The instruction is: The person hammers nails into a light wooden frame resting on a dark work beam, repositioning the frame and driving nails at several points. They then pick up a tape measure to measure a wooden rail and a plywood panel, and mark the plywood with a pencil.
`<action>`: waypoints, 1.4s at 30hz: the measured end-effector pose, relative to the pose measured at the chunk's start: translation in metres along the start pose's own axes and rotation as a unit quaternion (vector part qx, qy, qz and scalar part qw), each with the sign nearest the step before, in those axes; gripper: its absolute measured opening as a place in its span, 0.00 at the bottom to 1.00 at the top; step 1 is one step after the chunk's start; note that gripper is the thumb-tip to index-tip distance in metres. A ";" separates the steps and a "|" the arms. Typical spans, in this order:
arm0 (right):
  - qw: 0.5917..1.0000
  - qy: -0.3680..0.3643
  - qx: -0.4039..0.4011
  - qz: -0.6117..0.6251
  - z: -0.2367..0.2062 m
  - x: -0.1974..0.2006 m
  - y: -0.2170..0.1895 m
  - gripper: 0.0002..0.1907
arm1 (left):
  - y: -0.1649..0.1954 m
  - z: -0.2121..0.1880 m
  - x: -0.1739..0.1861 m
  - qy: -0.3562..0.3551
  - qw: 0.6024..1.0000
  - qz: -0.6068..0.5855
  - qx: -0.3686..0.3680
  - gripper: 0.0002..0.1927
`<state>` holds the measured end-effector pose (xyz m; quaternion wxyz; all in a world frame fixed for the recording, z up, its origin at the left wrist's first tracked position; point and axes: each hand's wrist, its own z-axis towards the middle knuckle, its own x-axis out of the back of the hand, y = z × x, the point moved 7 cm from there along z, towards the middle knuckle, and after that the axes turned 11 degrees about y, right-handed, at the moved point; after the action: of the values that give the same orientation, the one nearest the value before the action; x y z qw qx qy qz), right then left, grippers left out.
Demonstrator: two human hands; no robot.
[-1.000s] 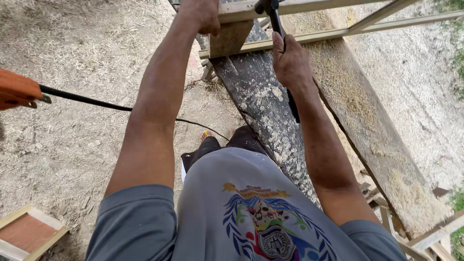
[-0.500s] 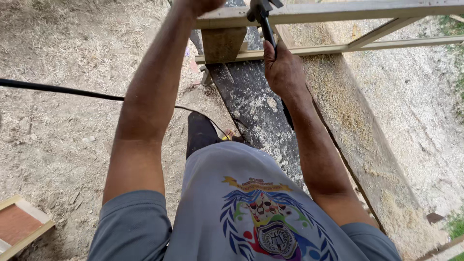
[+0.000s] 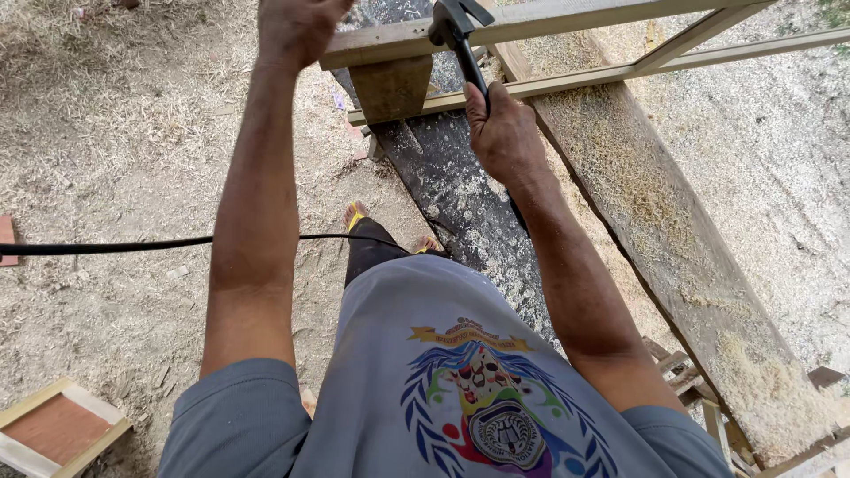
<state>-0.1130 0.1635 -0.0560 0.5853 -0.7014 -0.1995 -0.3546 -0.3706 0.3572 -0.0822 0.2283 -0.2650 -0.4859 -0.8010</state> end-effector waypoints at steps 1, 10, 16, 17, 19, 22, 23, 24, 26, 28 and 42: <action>1.000 0.004 0.011 0.002 -0.002 0.001 -0.003 0.29 | -0.006 -0.005 0.000 -0.034 0.999 -0.036 0.018 0.22; 0.997 -0.014 -0.048 -0.053 -0.002 0.012 -0.010 0.29 | -0.054 -0.014 -0.032 -0.246 0.924 -0.098 0.275 0.31; 0.999 0.018 -0.026 -0.019 0.004 0.009 0.003 0.31 | -0.051 -0.002 -0.039 -0.242 0.919 -0.139 0.279 0.27; 1.000 0.022 0.001 -0.005 0.003 0.007 0.006 0.31 | -0.051 -0.002 -0.040 -0.235 0.921 -0.145 0.274 0.27; 0.998 0.030 0.053 0.020 -0.002 0.006 0.019 0.31 | -0.045 -0.001 -0.042 -0.234 0.912 -0.220 0.254 0.24; 0.983 -0.037 -0.126 0.126 -0.029 -0.020 0.079 0.23 | -0.046 0.002 -0.038 -0.234 0.928 -0.144 0.250 0.26; 0.983 -0.048 -0.156 0.088 -0.038 -0.027 0.099 0.22 | -0.046 0.003 -0.036 -0.232 0.935 -0.088 0.253 0.27; 0.979 -0.062 -0.189 0.052 -0.050 -0.036 0.120 0.21 | -0.043 0.003 -0.031 -0.257 0.944 -0.008 0.205 0.29; 0.970 -0.085 -0.225 -0.046 -0.071 -0.055 0.159 0.25 | -0.032 0.000 -0.024 -0.304 0.935 0.150 0.103 0.35; 0.979 -0.042 -0.172 -0.105 -0.085 -0.065 0.184 0.21 | -0.012 -0.001 -0.015 -0.251 0.957 0.139 0.037 0.35; 0.986 0.110 -0.065 -0.110 -0.120 -0.088 0.174 0.55 | 0.086 -0.071 -0.013 -0.326 0.928 0.180 -0.027 0.28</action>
<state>-0.0830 0.0193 -0.2308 0.5147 -0.6683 -0.1864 -0.5038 -0.3215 0.2588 -0.0619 0.1906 -0.6008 -0.4561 -0.6283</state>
